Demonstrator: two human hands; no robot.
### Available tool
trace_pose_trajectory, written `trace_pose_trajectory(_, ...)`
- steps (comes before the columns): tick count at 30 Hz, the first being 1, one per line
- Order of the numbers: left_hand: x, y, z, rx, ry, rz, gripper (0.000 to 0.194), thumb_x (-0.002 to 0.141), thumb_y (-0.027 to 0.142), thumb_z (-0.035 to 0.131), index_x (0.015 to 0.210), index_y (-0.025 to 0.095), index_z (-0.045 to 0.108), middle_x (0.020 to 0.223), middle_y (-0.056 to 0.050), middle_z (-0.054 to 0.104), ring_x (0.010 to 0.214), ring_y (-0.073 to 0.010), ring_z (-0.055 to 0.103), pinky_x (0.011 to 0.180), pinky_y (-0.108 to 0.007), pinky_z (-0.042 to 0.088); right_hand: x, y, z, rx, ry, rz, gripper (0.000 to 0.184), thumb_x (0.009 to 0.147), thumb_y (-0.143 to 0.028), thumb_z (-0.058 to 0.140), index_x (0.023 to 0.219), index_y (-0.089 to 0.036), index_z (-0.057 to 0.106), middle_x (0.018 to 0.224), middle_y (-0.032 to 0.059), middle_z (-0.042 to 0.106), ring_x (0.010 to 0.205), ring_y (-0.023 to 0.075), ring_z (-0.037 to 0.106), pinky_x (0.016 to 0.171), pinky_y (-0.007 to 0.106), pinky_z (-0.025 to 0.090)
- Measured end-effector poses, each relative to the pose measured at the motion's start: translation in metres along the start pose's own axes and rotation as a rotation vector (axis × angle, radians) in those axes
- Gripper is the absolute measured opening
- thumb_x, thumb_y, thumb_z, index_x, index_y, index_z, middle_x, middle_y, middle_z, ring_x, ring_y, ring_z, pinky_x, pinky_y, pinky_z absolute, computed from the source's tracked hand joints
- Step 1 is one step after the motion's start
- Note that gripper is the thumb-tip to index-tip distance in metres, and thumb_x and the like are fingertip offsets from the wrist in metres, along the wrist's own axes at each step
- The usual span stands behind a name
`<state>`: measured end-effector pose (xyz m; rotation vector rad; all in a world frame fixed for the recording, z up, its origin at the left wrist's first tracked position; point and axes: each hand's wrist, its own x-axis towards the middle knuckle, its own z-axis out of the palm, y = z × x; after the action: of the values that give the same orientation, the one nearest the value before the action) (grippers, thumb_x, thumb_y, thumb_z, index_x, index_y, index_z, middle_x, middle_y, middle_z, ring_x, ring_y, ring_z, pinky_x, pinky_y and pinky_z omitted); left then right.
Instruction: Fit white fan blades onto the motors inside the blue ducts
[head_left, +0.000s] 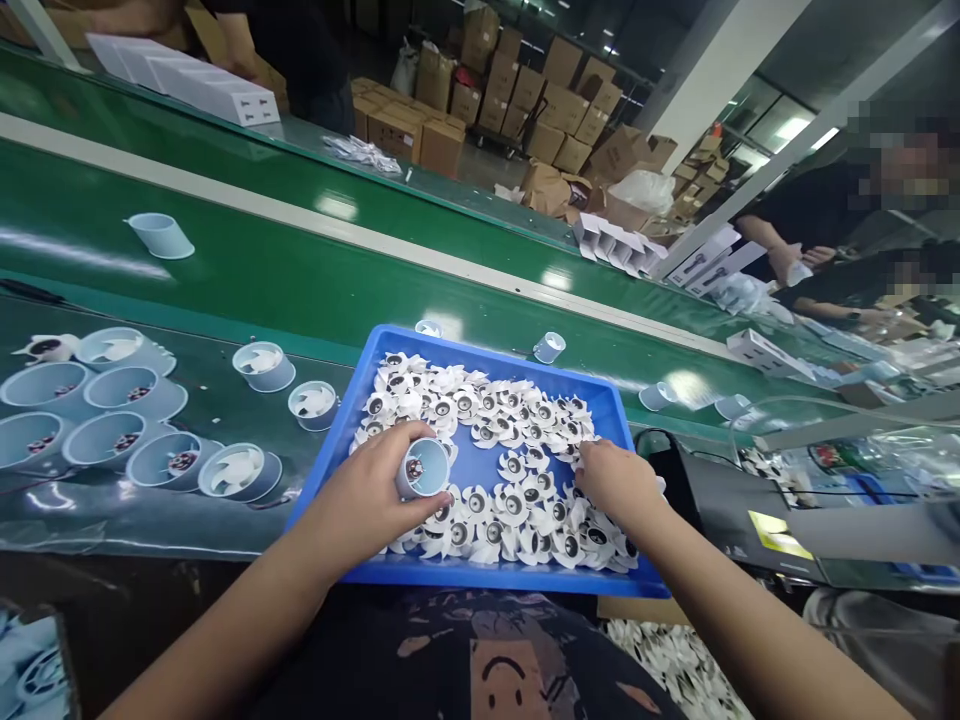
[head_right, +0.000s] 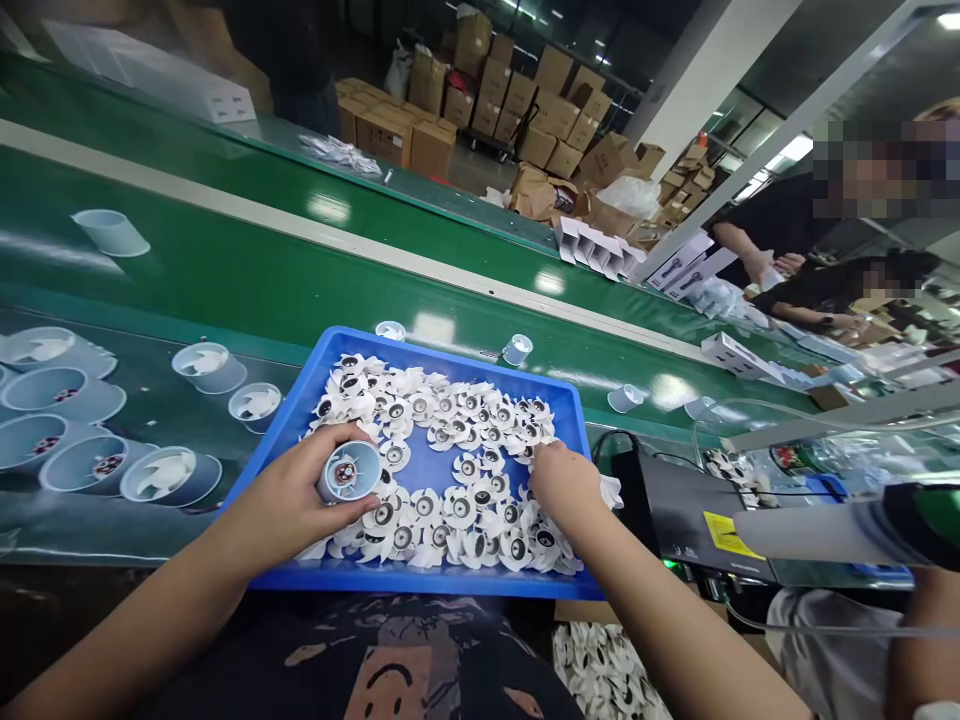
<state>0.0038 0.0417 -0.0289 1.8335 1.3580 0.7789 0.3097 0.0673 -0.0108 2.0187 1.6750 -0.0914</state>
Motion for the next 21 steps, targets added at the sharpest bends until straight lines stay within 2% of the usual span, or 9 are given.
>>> trace_pose_trajectory(4, -0.001, -0.003, 0.0, 0.0, 0.068, 0.139, 0.038, 0.079, 0.036, 0.07, 0.114, 0.027, 0.057, 0.114, -0.004, 0.068, 0.108, -0.028, 0.063, 0.091, -0.043, 0.051, -0.01, -0.005, -0.009, 0.186, 0.037, 0.027, 0.013, 0.095, -0.022, 0.063, 0.1, -0.01, 0.063, 0.099, 0.0077, 0.063, 0.089, 0.0185, 0.062, 0.082, 0.036, 0.054)
trace_pose_trajectory(6, -0.003, -0.003, 0.002, -0.002, 0.122, 0.2, 0.039, 0.081, 0.034, 0.068, 0.117, 0.027, 0.056, 0.116, -0.005, 0.068, 0.108, -0.0266, 0.064, 0.091, -0.041, 0.051, -0.024, -0.009, -0.019, 0.344, 0.059, -0.061, 0.01, 0.093, -0.018, 0.06, 0.099, -0.011, 0.062, 0.094, 0.0081, 0.063, 0.08, 0.0177, 0.062, 0.074, 0.033, 0.052)
trace_pose_trajectory(9, -0.005, 0.005, 0.007, 0.036, 0.119, 0.281, 0.039, 0.079, 0.03, 0.069, 0.115, 0.023, 0.055, 0.112, -0.006, 0.068, 0.103, -0.025, 0.066, 0.091, -0.04, 0.052, -0.053, -0.023, -0.032, 0.64, 0.027, -0.327, 0.022, 0.093, -0.024, 0.055, 0.113, -0.015, 0.059, 0.085, 0.0046, 0.063, 0.067, 0.014, 0.06, 0.06, 0.025, 0.048)
trace_pose_trajectory(11, -0.006, 0.014, 0.012, 0.082, 0.09, 0.349, 0.04, 0.078, 0.03, 0.071, 0.113, 0.021, 0.055, 0.109, -0.007, 0.069, 0.1, -0.0248, 0.067, 0.088, -0.039, 0.052, -0.07, -0.036, -0.036, 0.835, 0.026, -0.535, 0.027, 0.092, -0.027, 0.054, 0.117, -0.017, 0.058, 0.08, 0.0018, 0.062, 0.065, 0.0122, 0.059, 0.058, 0.022, 0.047)
trace_pose_trajectory(13, -0.006, 0.024, 0.016, 0.136, 0.066, 0.415, 0.04, 0.079, 0.03, 0.071, 0.113, 0.02, 0.054, 0.107, -0.007, 0.07, 0.098, -0.0251, 0.067, 0.086, -0.04, 0.052, -0.081, -0.048, -0.037, 0.972, 0.167, -0.761, 0.025, 0.09, -0.025, 0.054, 0.113, -0.018, 0.061, 0.084, 0.002, 0.063, 0.069, 0.0118, 0.059, 0.064, 0.024, 0.049)
trace_pose_trajectory(15, -0.007, 0.032, 0.019, 0.2, 0.066, 0.455, 0.035, 0.08, 0.025, 0.067, 0.112, 0.019, 0.054, 0.105, -0.007, 0.07, 0.098, -0.0259, 0.066, 0.086, -0.041, 0.052, -0.087, -0.056, -0.037, 0.972, 0.377, -0.91, 0.021, 0.09, -0.021, 0.056, 0.109, -0.018, 0.064, 0.093, 0.0037, 0.063, 0.076, 0.0137, 0.06, 0.071, 0.028, 0.05)
trace_pose_trajectory(16, -0.007, 0.035, 0.02, 0.227, 0.071, 0.463, 0.032, 0.08, 0.022, 0.065, 0.11, 0.019, 0.055, 0.104, -0.007, 0.07, 0.098, -0.0261, 0.066, 0.086, -0.041, 0.051, -0.088, -0.059, -0.037, 0.92, 0.454, -0.932, 0.019, 0.09, -0.019, 0.058, 0.108, -0.018, 0.065, 0.098, 0.0047, 0.063, 0.08, 0.0154, 0.06, 0.073, 0.03, 0.05)
trace_pose_trajectory(21, -0.011, 0.041, 0.022, 0.228, 0.125, 0.443, 0.029, 0.077, 0.013, 0.059, 0.105, 0.019, 0.055, 0.1, -0.006, 0.068, 0.094, -0.0239, 0.064, 0.084, -0.039, 0.052, -0.088, -0.067, -0.039, 0.714, 0.561, -0.879, 0.018, 0.087, -0.014, 0.068, 0.104, -0.017, 0.067, 0.101, 0.007, 0.059, 0.086, 0.0209, 0.059, 0.073, 0.035, 0.049)
